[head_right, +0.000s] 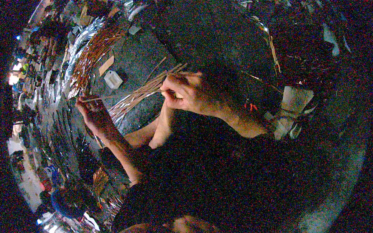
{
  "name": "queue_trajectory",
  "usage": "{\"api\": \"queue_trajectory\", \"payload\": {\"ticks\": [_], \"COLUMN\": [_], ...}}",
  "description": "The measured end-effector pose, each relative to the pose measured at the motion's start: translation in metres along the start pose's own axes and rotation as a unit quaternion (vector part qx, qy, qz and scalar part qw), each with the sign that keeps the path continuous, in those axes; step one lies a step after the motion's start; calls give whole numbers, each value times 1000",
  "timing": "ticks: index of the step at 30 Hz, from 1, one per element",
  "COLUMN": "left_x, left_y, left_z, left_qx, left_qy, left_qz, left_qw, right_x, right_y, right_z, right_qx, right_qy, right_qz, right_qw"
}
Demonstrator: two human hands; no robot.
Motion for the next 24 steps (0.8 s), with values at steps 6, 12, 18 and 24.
{"api": "queue_trajectory", "payload": {"ticks": [6, 12, 18, 24], "left_x": [-43, -75, -123, -152], "left_y": [-17, -32, -48, -57], "left_z": [-39, -67, -92, -100], "left_qx": [-22, -41, -7, -1], "left_qy": [38, 106, -25, -10], "left_qz": [41, 49, 26, -26], "left_qw": [998, 992, 999, 1000], "right_x": [-7, -11, -11, -13], "right_y": [11, 22, 25, 36], "right_z": [-3, -2, 0, -10], "right_qx": [13, 32, 27, 53], "right_qy": [12, 18, 13, 1], "right_qz": [0, 19, 19, 19], "right_qw": [1000, 999, 999, 998]}}
Point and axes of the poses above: each hand's wrist, its own y-axis away from the middle knuckle, its own x-axis out of the palm, z = x × y, the point moved 8 cm from there along -y, towards the middle knuckle, and after that the axes turned 10 degrees about -x, right-handed, at the moved point
